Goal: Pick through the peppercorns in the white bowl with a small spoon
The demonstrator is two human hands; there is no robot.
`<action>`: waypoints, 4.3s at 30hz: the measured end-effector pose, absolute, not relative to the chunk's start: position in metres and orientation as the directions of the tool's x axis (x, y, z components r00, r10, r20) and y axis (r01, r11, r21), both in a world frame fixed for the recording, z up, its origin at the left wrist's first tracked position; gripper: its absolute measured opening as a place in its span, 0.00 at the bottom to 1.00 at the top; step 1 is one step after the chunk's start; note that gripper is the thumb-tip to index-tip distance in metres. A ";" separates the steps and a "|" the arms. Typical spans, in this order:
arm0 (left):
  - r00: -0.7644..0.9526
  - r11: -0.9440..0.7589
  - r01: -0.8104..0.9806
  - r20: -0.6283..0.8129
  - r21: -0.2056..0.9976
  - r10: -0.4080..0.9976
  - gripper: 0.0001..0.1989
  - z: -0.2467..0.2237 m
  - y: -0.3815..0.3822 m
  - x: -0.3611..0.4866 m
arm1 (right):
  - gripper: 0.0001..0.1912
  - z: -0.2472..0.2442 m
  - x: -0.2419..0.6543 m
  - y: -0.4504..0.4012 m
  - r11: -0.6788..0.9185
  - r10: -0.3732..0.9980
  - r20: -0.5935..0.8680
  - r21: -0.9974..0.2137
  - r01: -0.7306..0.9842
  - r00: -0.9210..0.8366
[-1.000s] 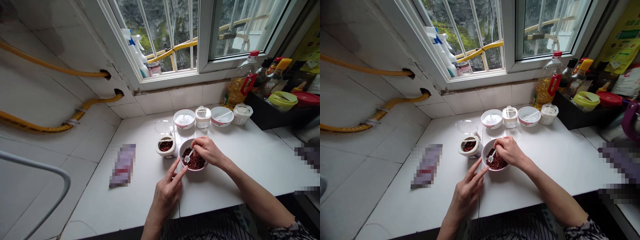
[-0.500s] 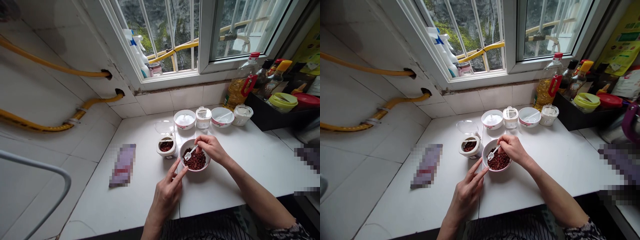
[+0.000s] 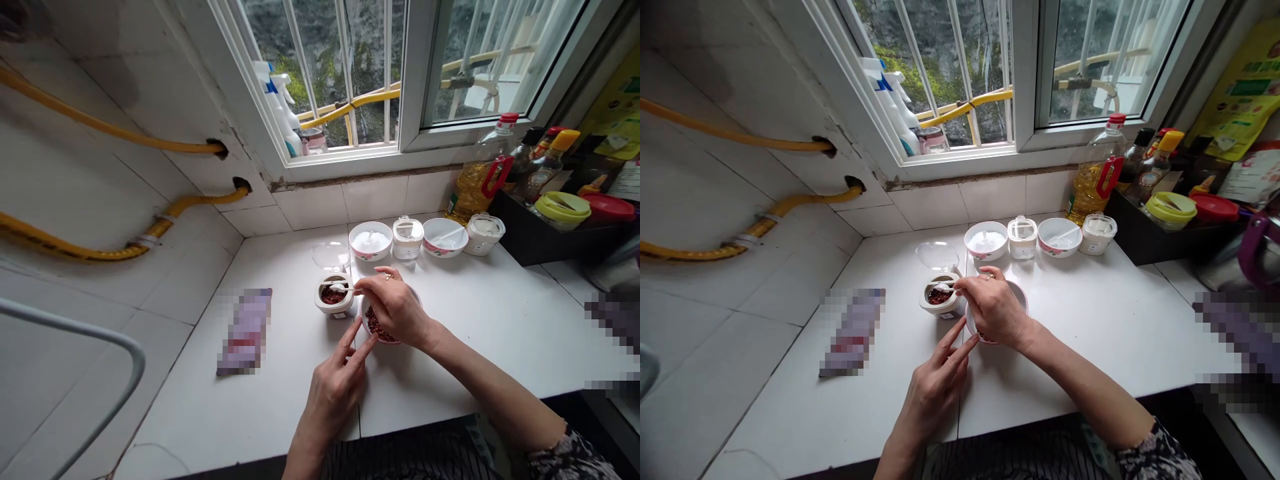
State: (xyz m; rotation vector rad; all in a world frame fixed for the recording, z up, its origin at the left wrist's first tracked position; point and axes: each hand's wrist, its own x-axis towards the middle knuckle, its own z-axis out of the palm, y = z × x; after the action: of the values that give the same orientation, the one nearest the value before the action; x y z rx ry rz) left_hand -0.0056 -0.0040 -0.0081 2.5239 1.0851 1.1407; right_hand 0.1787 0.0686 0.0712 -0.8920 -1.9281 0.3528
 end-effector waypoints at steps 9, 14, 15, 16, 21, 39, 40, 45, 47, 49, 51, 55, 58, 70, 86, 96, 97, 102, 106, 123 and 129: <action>0.449 -0.725 0.552 0.585 0.413 0.676 0.29 -0.005 -0.005 -0.004 | 0.10 0.084 0.217 0.068 0.560 0.808 0.568 -0.661 0.500 -0.155; 0.447 -0.725 0.551 0.589 0.412 0.674 0.29 -0.006 -0.005 -0.005 | 0.12 0.070 0.228 0.071 0.520 0.849 0.457 -0.639 0.567 -0.265; 0.446 -0.726 0.550 0.590 0.412 0.673 0.29 -0.006 -0.005 -0.006 | 0.13 0.067 0.227 0.072 0.531 0.845 0.442 -0.630 0.567 -0.300; 0.447 -0.727 0.549 0.591 0.412 0.672 0.30 -0.006 -0.005 -0.006 | 0.13 0.065 0.225 0.072 0.539 0.842 0.428 -0.627 0.562 -0.329; 0.447 -0.727 0.547 0.590 0.414 0.672 0.30 -0.005 -0.005 -0.005 | 0.13 0.063 0.221 0.071 0.466 0.884 0.351 -0.719 0.517 -0.308; 0.450 -0.735 0.525 0.592 0.430 0.668 0.31 -0.004 -0.005 -0.005 | 0.10 0.069 0.222 0.071 0.132 0.978 0.080 -0.953 0.273 -0.193; 0.448 -0.735 0.526 0.594 0.428 0.668 0.31 -0.004 -0.005 -0.005 | 0.09 0.070 0.222 0.071 0.081 0.983 0.038 -0.968 0.236 -0.181; 0.451 -0.736 0.527 0.594 0.425 0.666 0.30 -0.005 -0.004 -0.005 | 0.06 0.071 0.224 0.072 0.002 0.989 -0.021 -0.987 0.158 -0.144; 0.450 -0.735 0.530 0.594 0.424 0.667 0.30 -0.005 -0.004 -0.005 | 0.06 0.070 0.224 0.073 0.005 0.992 -0.017 -0.986 0.166 -0.129; 0.448 -0.735 0.529 0.596 0.424 0.666 0.30 -0.006 -0.004 -0.005 | 0.06 0.069 0.224 0.073 0.006 0.992 -0.016 -0.985 0.173 -0.121; 0.450 -0.734 0.532 0.594 0.422 0.667 0.30 -0.006 -0.004 -0.005 | 0.06 0.069 0.224 0.073 0.008 0.993 -0.013 -0.985 0.174 -0.121; 0.451 -0.735 0.539 0.595 0.412 0.665 0.30 -0.005 -0.005 -0.005 | 0.05 0.069 0.224 0.074 0.010 0.994 -0.010 -0.982 0.190 -0.106; 0.453 -0.736 0.542 0.596 0.406 0.663 0.29 -0.006 -0.004 -0.005 | 0.05 0.070 0.225 0.075 -0.008 0.994 -0.025 -0.988 0.156 -0.110; 0.446 -0.736 0.544 0.604 0.404 0.661 0.29 -0.004 -0.004 -0.003 | 0.10 0.077 0.213 0.079 0.091 0.995 0.091 -0.996 -0.005 -0.045; 0.449 -0.735 0.546 0.600 0.402 0.662 0.30 -0.003 -0.005 -0.004 | 0.12 0.082 0.200 0.069 0.605 0.789 0.571 -0.656 0.451 -0.228; 0.443 -0.729 0.547 0.596 0.413 0.670 0.30 -0.005 -0.005 -0.004 | 0.12 0.065 0.227 0.073 0.481 0.871 0.407 -0.584 0.654 -0.277; 0.441 -0.727 0.549 0.596 0.413 0.671 0.30 -0.004 -0.005 -0.004 | 0.12 0.063 0.226 0.073 0.504 0.860 0.403 -0.570 0.649 -0.314; 0.441 -0.720 0.552 0.585 0.421 0.681 0.30 -0.004 -0.005 -0.005 | 0.12 0.065 0.224 0.072 0.526 0.849 0.416 -0.610 0.592 -0.326; 0.438 -0.722 0.550 0.591 0.420 0.678 0.29 -0.005 -0.005 -0.005 | 0.13 0.068 0.228 0.072 0.482 0.875 0.399 -0.658 0.578 -0.275; 0.451 -0.728 0.555 0.591 0.401 0.669 0.28 -0.004 -0.004 -0.006 | 0.12 0.072 0.224 0.070 0.230 0.963 0.164 -0.911 0.343 -0.212; 0.454 -0.727 0.552 0.585 0.407 0.672 0.29 -0.005 -0.005 -0.006 | 0.11 0.073 0.225 0.071 0.271 0.960 0.215 -0.879 0.392 -0.181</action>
State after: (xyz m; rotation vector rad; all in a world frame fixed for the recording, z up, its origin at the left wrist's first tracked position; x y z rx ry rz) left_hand -0.0060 -0.0047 -0.0052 2.5401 1.0794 1.1319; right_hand 0.2249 0.0712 0.0734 -1.2433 -1.7271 0.8777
